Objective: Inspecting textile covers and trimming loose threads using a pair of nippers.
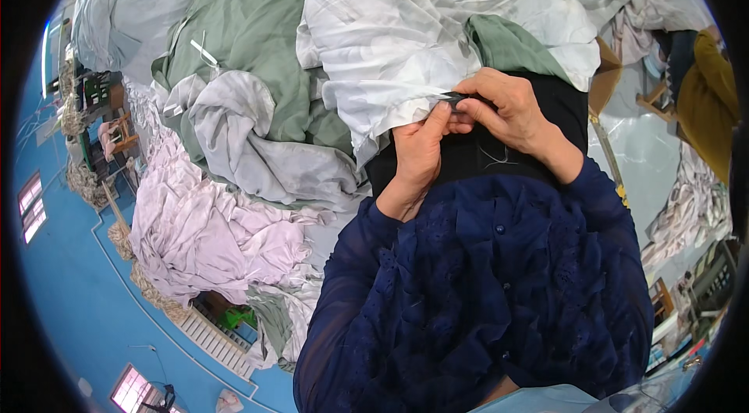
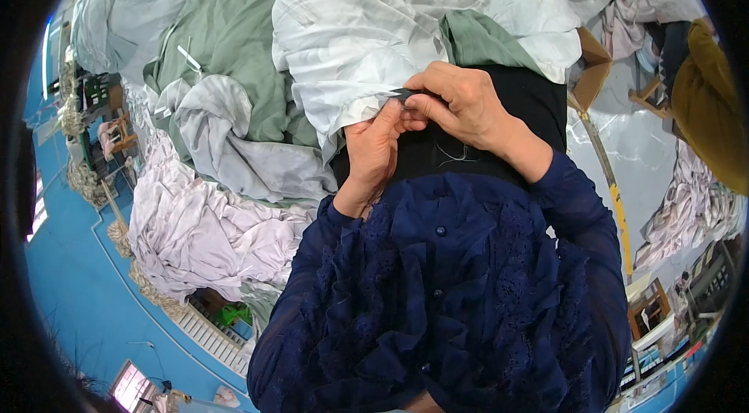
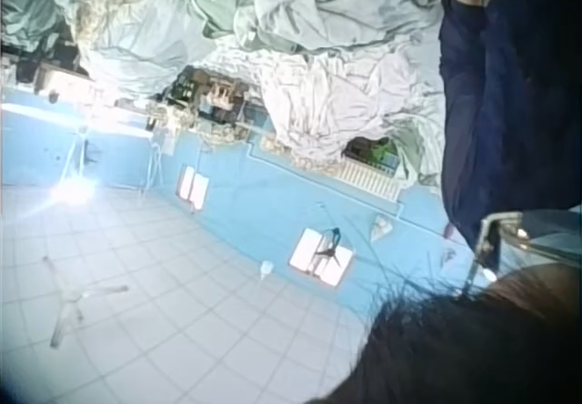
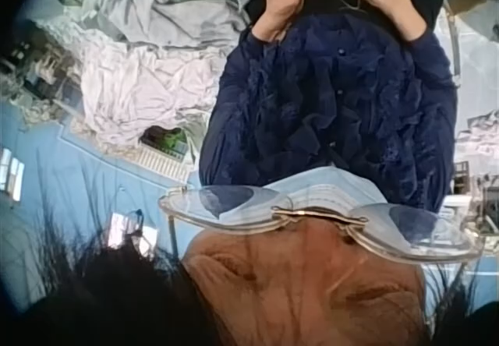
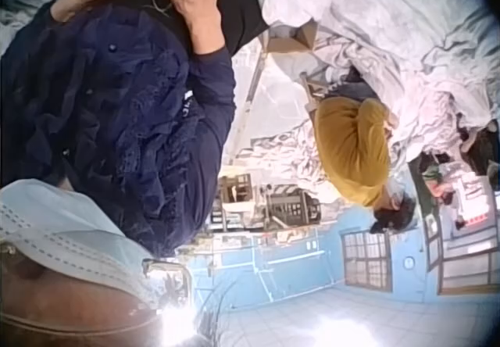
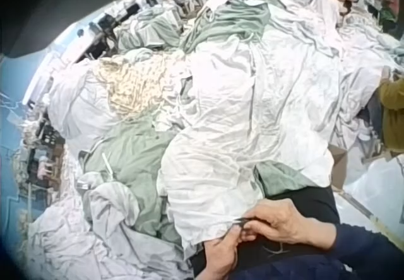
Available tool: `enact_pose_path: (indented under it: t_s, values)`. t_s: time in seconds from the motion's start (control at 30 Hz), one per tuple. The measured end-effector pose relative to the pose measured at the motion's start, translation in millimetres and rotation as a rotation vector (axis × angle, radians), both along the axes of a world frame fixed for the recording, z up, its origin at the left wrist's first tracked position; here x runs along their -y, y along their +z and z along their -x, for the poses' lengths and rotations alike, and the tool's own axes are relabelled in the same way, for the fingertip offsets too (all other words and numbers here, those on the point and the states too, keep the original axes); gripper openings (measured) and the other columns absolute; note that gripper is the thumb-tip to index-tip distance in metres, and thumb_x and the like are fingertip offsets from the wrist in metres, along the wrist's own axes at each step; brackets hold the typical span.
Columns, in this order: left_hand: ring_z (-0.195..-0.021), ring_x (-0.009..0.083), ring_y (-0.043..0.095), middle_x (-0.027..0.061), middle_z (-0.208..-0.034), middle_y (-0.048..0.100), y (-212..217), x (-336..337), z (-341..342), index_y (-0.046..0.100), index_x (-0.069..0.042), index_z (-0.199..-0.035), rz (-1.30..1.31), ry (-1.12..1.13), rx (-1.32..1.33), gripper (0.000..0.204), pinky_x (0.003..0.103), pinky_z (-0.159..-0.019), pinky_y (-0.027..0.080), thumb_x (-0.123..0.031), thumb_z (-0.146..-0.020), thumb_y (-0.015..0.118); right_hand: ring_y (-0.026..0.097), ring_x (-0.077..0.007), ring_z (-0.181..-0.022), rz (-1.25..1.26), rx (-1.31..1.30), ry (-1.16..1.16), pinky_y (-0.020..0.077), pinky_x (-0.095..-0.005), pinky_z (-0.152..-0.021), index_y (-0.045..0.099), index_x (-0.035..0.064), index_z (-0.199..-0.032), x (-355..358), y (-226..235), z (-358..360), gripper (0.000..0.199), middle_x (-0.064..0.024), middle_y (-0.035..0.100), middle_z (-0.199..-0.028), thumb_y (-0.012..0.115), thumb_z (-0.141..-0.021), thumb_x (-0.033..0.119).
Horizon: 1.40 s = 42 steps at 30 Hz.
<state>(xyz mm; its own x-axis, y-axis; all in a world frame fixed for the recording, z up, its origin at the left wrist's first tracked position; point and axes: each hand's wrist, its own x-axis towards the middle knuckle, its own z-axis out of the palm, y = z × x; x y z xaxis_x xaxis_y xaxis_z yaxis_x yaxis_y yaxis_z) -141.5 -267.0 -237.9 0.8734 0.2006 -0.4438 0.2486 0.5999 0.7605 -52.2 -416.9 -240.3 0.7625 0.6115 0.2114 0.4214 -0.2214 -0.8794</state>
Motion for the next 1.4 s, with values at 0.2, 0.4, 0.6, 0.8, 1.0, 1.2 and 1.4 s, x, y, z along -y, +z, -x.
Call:
enact_pose_path:
  t_s: [0.2, 0.4, 0.6, 0.8, 1.0, 1.2, 1.4]
  values:
    - [-0.074, 0.0199, 0.068, 0.0137, -0.091, 0.068, 1.8, -0.2, -0.9, 0.061, 0.007, -0.104, 0.017, -0.010, -0.004, 0.018, 0.029, -0.065, 0.057, -0.007, -0.097, 0.053, 0.061, -0.0241, -0.065, -0.011, 0.015, -0.011, 0.0460, -0.0317, -0.056, 0.067, 0.0051, -0.090, 0.8, -1.3, -0.7, 0.012, -0.0075, 0.060, -0.073, 0.069, -0.082, 0.013]
    - [-0.075, 0.0203, 0.068, 0.0140, -0.091, 0.068, 3.8, 0.5, -2.7, 0.061, 0.007, -0.104, 0.020, -0.013, -0.024, 0.019, 0.030, -0.065, 0.058, -0.008, -0.097, 0.052, 0.062, -0.0215, -0.067, -0.041, -0.092, -0.007, 0.0470, -0.0292, -0.059, 0.066, 0.0019, -0.093, 3.8, -6.4, 1.1, 0.012, -0.0085, 0.062, -0.076, 0.068, -0.082, 0.008]
    - [-0.075, 0.0202, 0.068, 0.0136, -0.091, 0.068, 4.8, 2.2, -1.9, 0.061, 0.007, -0.105, 0.008, -0.005, -0.031, 0.019, 0.029, -0.065, 0.058, -0.007, -0.097, 0.053, 0.061, -0.0166, -0.071, -0.058, -0.202, -0.022, 0.0472, -0.0266, -0.063, 0.066, -0.0005, -0.099, 9.1, -6.6, 1.4, 0.017, -0.0081, 0.063, -0.081, 0.068, -0.083, 0.003]
    - [-0.074, 0.0196, 0.068, 0.0133, -0.091, 0.068, 0.3, 1.2, -0.3, 0.061, 0.007, -0.104, -0.010, -0.009, 0.005, 0.017, 0.031, -0.066, 0.058, -0.006, -0.097, 0.053, 0.062, -0.0174, -0.071, -0.015, -0.136, 0.050, 0.0477, -0.0264, -0.063, 0.065, -0.0006, -0.100, 7.6, -4.7, -1.0, 0.019, -0.0087, 0.063, -0.083, 0.068, -0.082, 0.002]
    - [-0.072, 0.0180, 0.067, 0.0120, -0.088, 0.068, 1.6, 2.5, -1.5, 0.062, 0.007, -0.101, -0.044, -0.003, -0.004, 0.017, 0.028, -0.065, 0.058, -0.007, -0.096, 0.054, 0.064, -0.0199, -0.069, -0.029, -0.094, 0.062, 0.0490, -0.0277, -0.062, 0.065, -0.0008, -0.098, 5.2, -3.6, -2.9, 0.017, -0.0096, 0.063, -0.081, 0.069, -0.082, 0.003]
    - [-0.075, 0.0202, 0.067, 0.0129, -0.092, 0.067, 2.7, 0.8, -1.8, 0.059, 0.007, -0.108, -0.037, -0.033, -0.005, 0.017, 0.032, -0.066, 0.058, -0.004, -0.096, 0.053, 0.064, -0.0213, -0.069, -0.026, -0.097, 0.063, 0.0491, -0.0283, -0.061, 0.066, -0.0006, -0.095, 4.7, -3.5, -3.9, 0.015, -0.0099, 0.064, -0.079, 0.069, -0.081, 0.003]
    - [-0.074, 0.0202, 0.067, 0.0135, -0.092, 0.067, 1.0, 1.5, -1.7, 0.060, 0.007, -0.106, -0.042, -0.041, -0.011, 0.018, 0.030, -0.065, 0.058, -0.006, -0.096, 0.054, 0.063, -0.0211, -0.069, -0.029, -0.104, 0.043, 0.0484, -0.0282, -0.061, 0.066, -0.0004, -0.094, 6.6, -7.0, -3.3, 0.013, -0.0095, 0.064, -0.079, 0.068, -0.082, 0.004]
